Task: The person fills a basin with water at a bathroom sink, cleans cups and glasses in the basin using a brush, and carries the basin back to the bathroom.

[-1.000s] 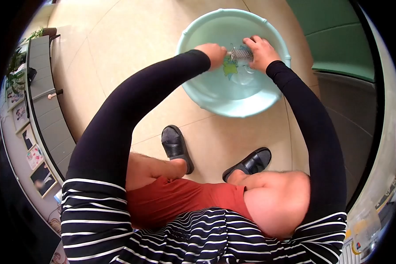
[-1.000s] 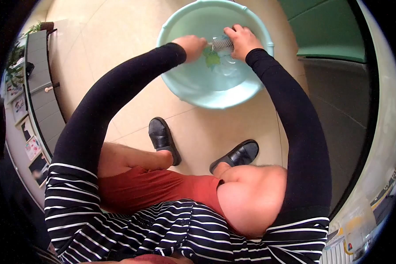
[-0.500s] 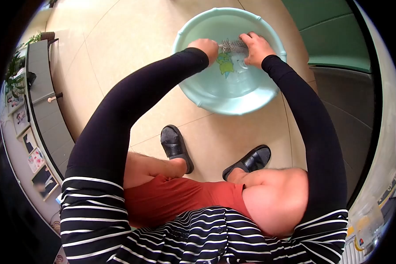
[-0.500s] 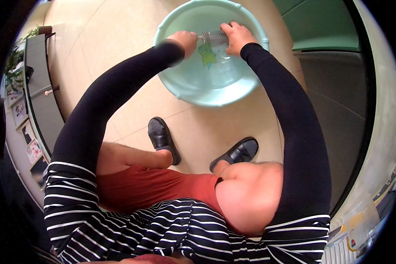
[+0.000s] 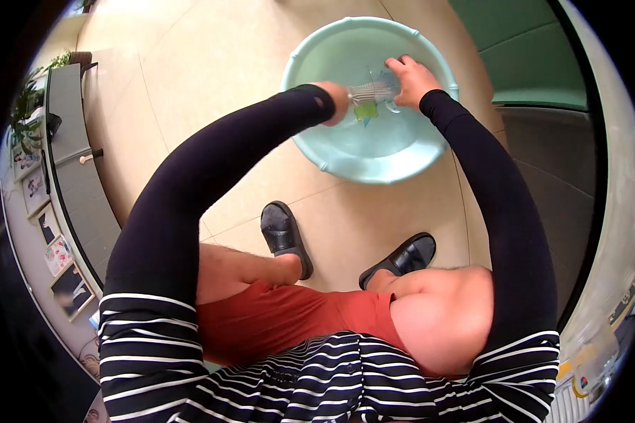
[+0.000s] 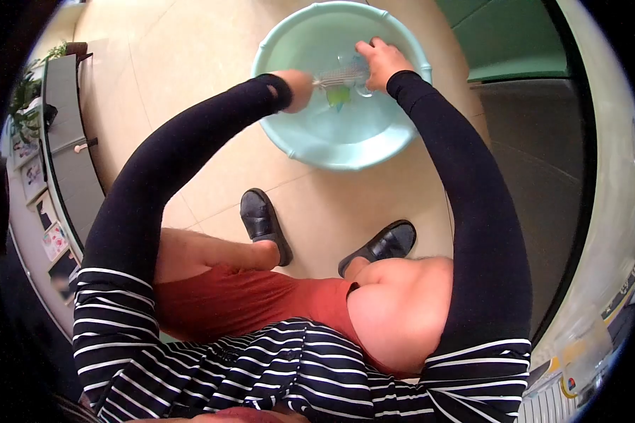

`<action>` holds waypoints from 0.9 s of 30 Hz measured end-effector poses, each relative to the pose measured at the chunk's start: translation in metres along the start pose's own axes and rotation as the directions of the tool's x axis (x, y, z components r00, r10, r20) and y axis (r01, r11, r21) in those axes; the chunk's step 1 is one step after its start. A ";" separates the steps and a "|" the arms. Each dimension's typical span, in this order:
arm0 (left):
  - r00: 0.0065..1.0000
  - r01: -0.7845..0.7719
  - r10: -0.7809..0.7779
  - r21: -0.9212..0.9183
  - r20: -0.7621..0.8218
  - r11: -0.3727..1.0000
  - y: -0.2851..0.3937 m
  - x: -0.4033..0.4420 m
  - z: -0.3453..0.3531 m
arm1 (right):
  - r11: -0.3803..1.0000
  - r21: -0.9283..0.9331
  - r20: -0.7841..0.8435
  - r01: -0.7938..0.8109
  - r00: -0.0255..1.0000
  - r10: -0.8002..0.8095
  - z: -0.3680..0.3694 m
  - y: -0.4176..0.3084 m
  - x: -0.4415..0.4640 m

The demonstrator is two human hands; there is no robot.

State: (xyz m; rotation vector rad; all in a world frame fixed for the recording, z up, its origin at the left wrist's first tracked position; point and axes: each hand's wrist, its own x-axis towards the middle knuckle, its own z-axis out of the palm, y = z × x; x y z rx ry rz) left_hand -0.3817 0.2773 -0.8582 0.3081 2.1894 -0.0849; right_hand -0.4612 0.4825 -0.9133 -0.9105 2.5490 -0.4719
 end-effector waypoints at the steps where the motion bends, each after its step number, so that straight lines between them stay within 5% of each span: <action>1: 0.999 -0.018 0.019 0.023 -0.044 1.000 -0.016 -0.004 0.009 | 1.000 0.005 0.000 -0.011 1.000 0.011 0.000 -0.001 -0.002; 6: 0.892 0.133 -0.179 -0.136 -0.415 0.982 -0.053 -0.052 0.007 | 0.999 0.007 0.040 -0.035 0.999 0.035 -0.003 -0.003 -0.017; 10: 0.692 -0.118 -0.140 -0.302 -0.708 0.946 -0.023 -0.063 0.008 | 0.997 -0.051 0.048 -0.061 0.997 0.063 0.006 -0.004 -0.020; 14: 0.732 -0.227 0.133 -0.055 -0.668 0.972 0.021 -0.063 0.014 | 0.995 0.045 0.100 -0.087 0.992 0.082 -0.005 -0.009 -0.024; 15: 0.800 -0.143 0.084 -0.053 -0.594 0.988 0.023 -0.060 0.014 | 0.993 0.042 0.074 -0.111 0.991 0.108 -0.003 -0.009 -0.025; 18: 0.768 -0.016 -0.099 -0.173 -0.633 0.985 0.009 -0.043 0.002 | 0.982 0.054 0.008 -0.179 0.984 0.178 0.006 -0.009 -0.029; 23: 0.766 -0.214 0.131 -0.057 -0.629 0.975 0.021 -0.046 0.013 | 0.977 0.169 -0.143 -0.132 0.977 0.157 0.026 -0.008 -0.035; 27: 0.824 0.017 -0.139 -0.222 -0.549 0.975 -0.010 -0.029 0.005 | 0.965 0.216 -0.254 -0.151 0.945 0.205 0.036 -0.007 -0.032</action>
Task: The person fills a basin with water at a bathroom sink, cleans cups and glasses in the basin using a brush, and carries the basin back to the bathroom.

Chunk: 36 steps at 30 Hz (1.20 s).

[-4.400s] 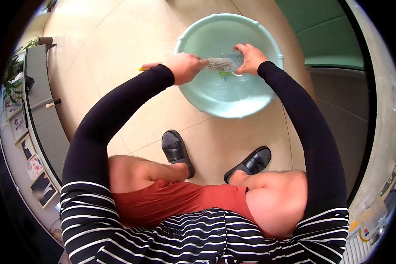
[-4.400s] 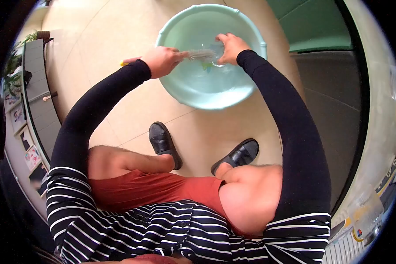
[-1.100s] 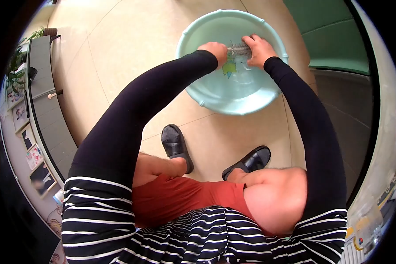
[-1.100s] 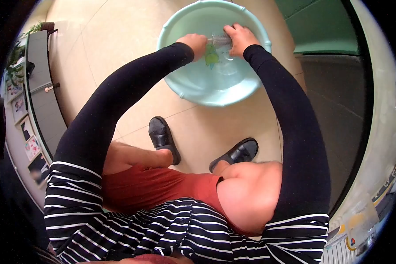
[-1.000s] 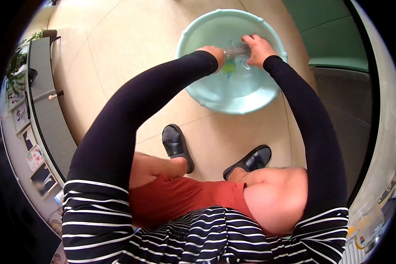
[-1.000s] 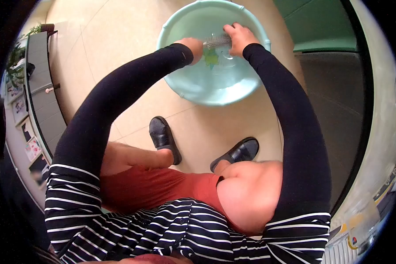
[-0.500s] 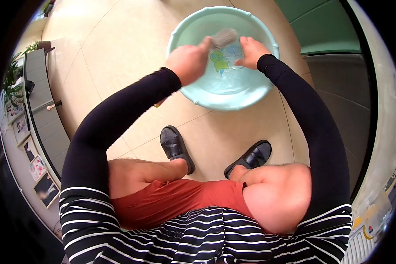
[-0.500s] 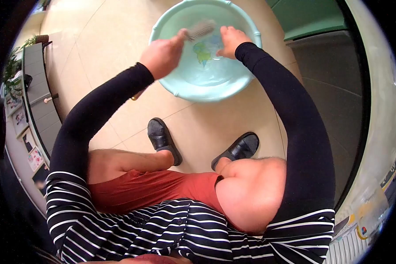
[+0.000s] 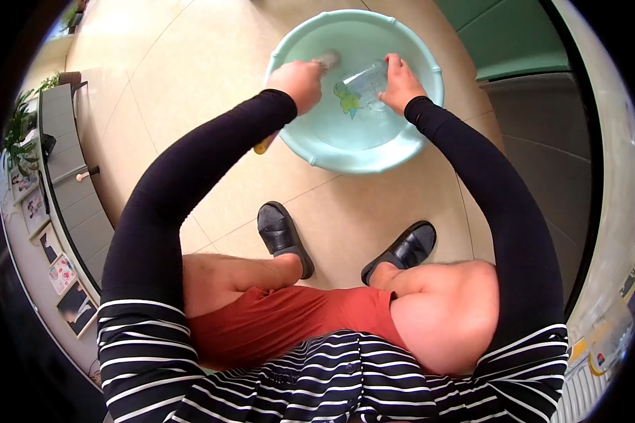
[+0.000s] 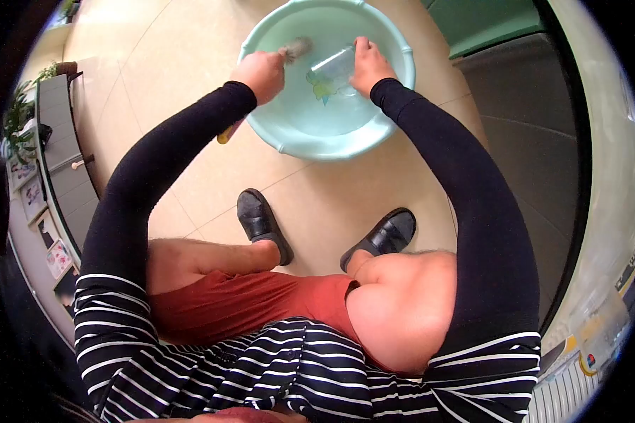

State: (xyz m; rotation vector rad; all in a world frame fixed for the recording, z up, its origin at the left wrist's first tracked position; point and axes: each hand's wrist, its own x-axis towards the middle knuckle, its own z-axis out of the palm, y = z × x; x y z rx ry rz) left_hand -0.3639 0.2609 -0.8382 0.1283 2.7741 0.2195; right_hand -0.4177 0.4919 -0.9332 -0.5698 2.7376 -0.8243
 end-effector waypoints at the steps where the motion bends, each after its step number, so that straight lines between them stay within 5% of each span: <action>1: 0.999 -0.007 0.006 -0.019 -0.033 1.000 0.001 -0.002 0.001 | 1.000 0.003 0.052 -0.016 0.999 0.015 -0.002 0.002 0.006; 5: 0.991 -0.116 0.107 -0.116 -0.077 0.986 0.021 -0.033 0.009 | 1.000 0.015 0.141 -0.002 0.990 0.000 -0.016 -0.005 0.011; 9: 0.992 0.014 -0.009 -0.040 0.122 0.999 -0.004 -0.017 0.027 | 0.972 -0.124 0.046 -0.199 0.977 0.206 -0.007 -0.003 0.013; 13: 0.993 0.113 -0.113 -0.004 0.040 0.994 -0.006 -0.016 0.021 | 0.927 -0.105 0.117 -0.361 0.921 0.372 0.007 0.002 0.021; 18: 0.996 0.033 -0.027 -0.074 0.090 0.997 -0.006 -0.008 0.037 | 0.973 0.015 0.092 -0.231 0.969 0.229 0.016 0.008 0.015; 21: 0.991 0.022 -0.055 -0.253 -0.125 0.967 -0.004 -0.023 0.020 | 0.982 0.072 0.063 -0.177 0.983 0.173 0.018 0.014 0.014; 25: 0.957 -0.281 0.243 -0.286 -0.162 0.916 0.007 -0.044 0.023 | 0.981 0.062 0.118 -0.185 0.977 0.177 0.012 0.018 0.023; 29: 0.992 -0.023 -0.009 -0.249 -0.127 0.968 -0.008 -0.012 0.027 | 0.984 0.036 0.198 -0.176 0.966 0.165 0.002 0.019 0.037; 33: 0.974 -0.179 0.124 -0.302 -0.192 0.936 0.009 -0.038 0.021 | 0.977 0.021 0.270 -0.211 0.942 0.198 0.003 0.022 0.048; 36: 1.000 -0.025 0.024 -0.189 -0.005 0.982 -0.022 -0.012 0.044 | 0.993 -0.052 0.258 -0.108 0.959 0.118 0.004 0.028 0.057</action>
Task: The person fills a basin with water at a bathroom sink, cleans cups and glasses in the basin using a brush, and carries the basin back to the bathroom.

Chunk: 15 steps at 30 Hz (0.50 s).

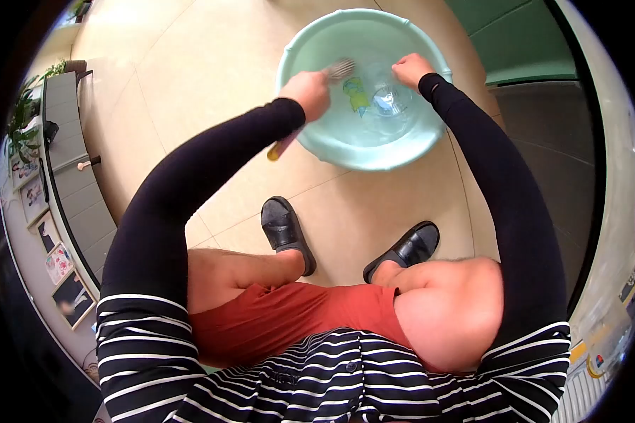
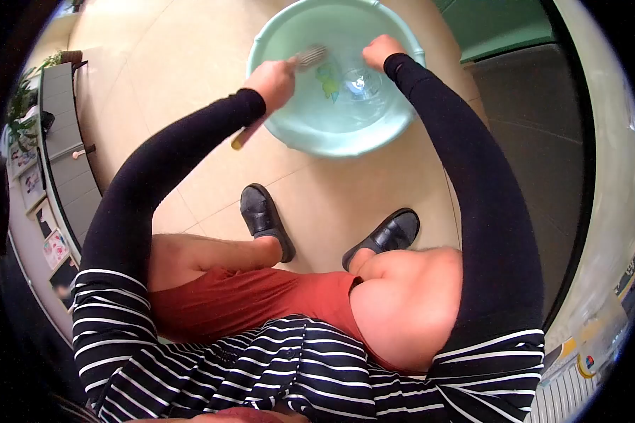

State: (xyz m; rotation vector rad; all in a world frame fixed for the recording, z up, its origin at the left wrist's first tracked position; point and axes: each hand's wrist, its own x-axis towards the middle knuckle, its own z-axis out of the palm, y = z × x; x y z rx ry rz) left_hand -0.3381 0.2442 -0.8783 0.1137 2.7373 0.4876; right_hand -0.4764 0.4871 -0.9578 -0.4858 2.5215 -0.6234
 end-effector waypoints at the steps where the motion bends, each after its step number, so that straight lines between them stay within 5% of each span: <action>1: 0.996 0.061 -0.065 0.064 0.059 0.996 -0.002 0.006 -0.005 | 0.991 0.061 0.100 -0.117 0.989 0.111 -0.010 -0.009 -0.004; 3: 0.994 0.100 -0.102 0.065 0.033 0.993 0.005 0.005 -0.011 | 0.921 0.143 0.319 -0.363 0.898 0.304 -0.025 -0.022 -0.009; 5: 0.984 0.157 -0.165 0.112 0.062 0.981 0.016 0.003 -0.016 | 0.990 -0.070 0.466 -0.122 0.874 0.141 -0.006 0.006 0.017; 7: 0.984 0.166 -0.174 0.130 0.049 0.978 0.017 0.011 -0.017 | 0.984 -0.005 0.480 -0.179 0.863 0.159 -0.012 0.006 0.022; 9: 0.981 0.187 -0.191 0.121 0.017 0.975 0.017 0.015 -0.012 | 0.795 0.331 0.420 -0.509 0.834 0.359 -0.009 0.003 0.013; 12: 0.974 0.228 -0.228 0.078 -0.015 0.970 0.014 0.014 0.002 | 0.650 0.539 0.316 -0.535 0.844 0.433 -0.015 -0.008 0.004; 15: 0.966 0.244 -0.246 0.038 0.082 0.969 0.018 0.013 0.011 | 0.794 0.427 0.192 -0.433 0.901 0.389 -0.021 -0.018 -0.010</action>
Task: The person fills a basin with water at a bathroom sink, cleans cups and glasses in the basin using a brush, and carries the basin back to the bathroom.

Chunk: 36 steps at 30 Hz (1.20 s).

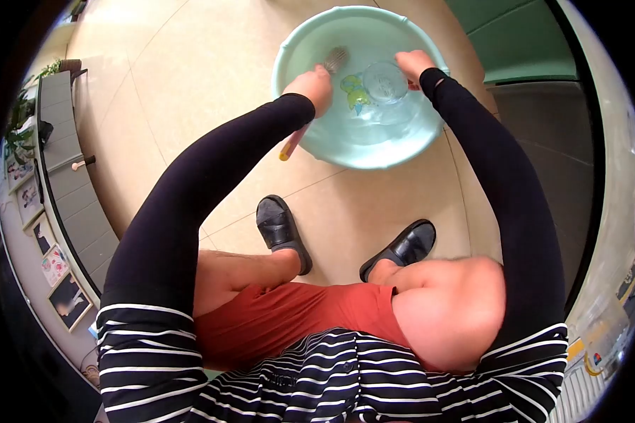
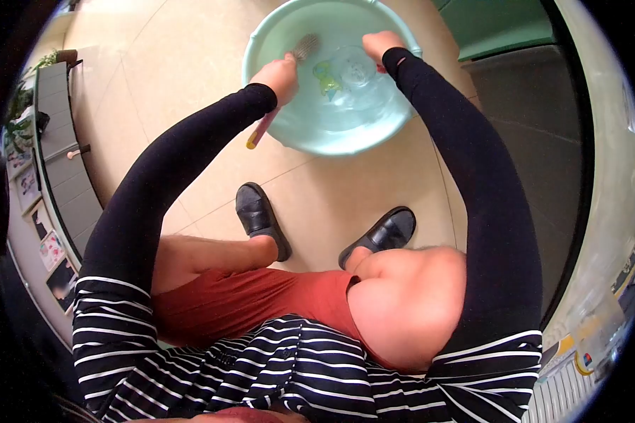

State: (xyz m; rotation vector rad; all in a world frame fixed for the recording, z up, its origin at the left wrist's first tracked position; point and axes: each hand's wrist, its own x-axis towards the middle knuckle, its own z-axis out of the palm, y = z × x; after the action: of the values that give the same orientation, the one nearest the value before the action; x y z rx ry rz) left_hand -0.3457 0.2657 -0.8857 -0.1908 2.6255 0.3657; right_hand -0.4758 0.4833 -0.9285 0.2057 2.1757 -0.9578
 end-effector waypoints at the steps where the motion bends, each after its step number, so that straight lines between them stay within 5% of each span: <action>1: 0.999 0.007 -0.006 -0.014 0.038 1.000 0.001 0.002 0.002 | 0.991 -0.084 -0.102 0.104 0.988 -0.112 0.004 0.002 -0.006; 4: 0.999 0.034 -0.033 -0.033 0.025 0.999 0.000 0.001 -0.004 | 0.804 -0.501 -0.139 0.322 0.887 -0.441 0.014 -0.002 -0.063; 7: 0.991 0.118 -0.123 -0.085 -0.055 0.989 0.002 0.000 -0.003 | 0.617 -0.670 0.086 0.413 0.868 -0.488 0.021 -0.005 -0.102; 8: 0.983 0.155 -0.164 -0.109 -0.080 0.982 0.004 -0.001 0.000 | 0.619 -0.650 0.069 0.441 0.845 -0.530 0.022 -0.001 -0.098; 11: 0.997 -0.070 0.068 -0.062 -0.028 0.996 -0.007 -0.008 0.016 | 0.612 -0.597 0.067 0.519 0.792 -0.607 0.022 0.008 -0.081; 14: 0.998 -0.056 0.057 0.033 -0.021 0.998 -0.010 -0.024 -0.022 | 0.606 -0.548 0.111 0.577 0.768 -0.631 0.013 0.009 -0.073; 16: 0.970 -0.193 0.204 0.094 -0.133 0.977 -0.003 -0.045 -0.068 | 0.588 -0.512 0.079 0.626 0.716 -0.693 0.014 0.015 -0.067; 19: 0.887 -0.396 0.456 0.393 -0.069 0.830 0.012 -0.059 -0.111 | 0.616 -0.362 0.005 0.700 0.662 -0.750 0.022 0.023 -0.065; 24: 0.740 -0.592 0.642 0.647 0.200 0.481 0.070 -0.037 -0.115 | 0.769 -0.251 0.028 0.588 0.799 -0.601 0.017 0.013 -0.074; 26: 0.701 -0.661 0.584 0.682 0.410 0.314 0.091 -0.007 -0.094 | 0.781 -0.271 0.054 0.563 0.819 -0.571 0.013 0.011 -0.076; 29: 0.705 -0.646 0.526 0.737 0.476 0.199 0.115 0.023 -0.080 | 0.749 -0.263 0.028 0.607 0.781 -0.624 0.013 0.012 -0.077; 33: 0.673 -0.665 0.597 0.710 0.437 0.229 0.108 0.033 -0.076 | 0.701 -0.227 -0.006 0.677 0.718 -0.696 0.015 0.020 -0.068; 36: 0.797 -0.600 0.411 0.661 0.442 0.451 0.119 0.000 -0.091 | 0.719 -0.220 -0.004 0.660 0.736 -0.677 0.016 0.018 -0.069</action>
State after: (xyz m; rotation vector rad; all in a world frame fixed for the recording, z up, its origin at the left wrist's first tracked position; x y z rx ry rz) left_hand -0.4089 0.3525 -0.7817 0.9192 2.2921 -0.5862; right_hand -0.4103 0.4949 -0.8992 -0.7169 2.4514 -1.0981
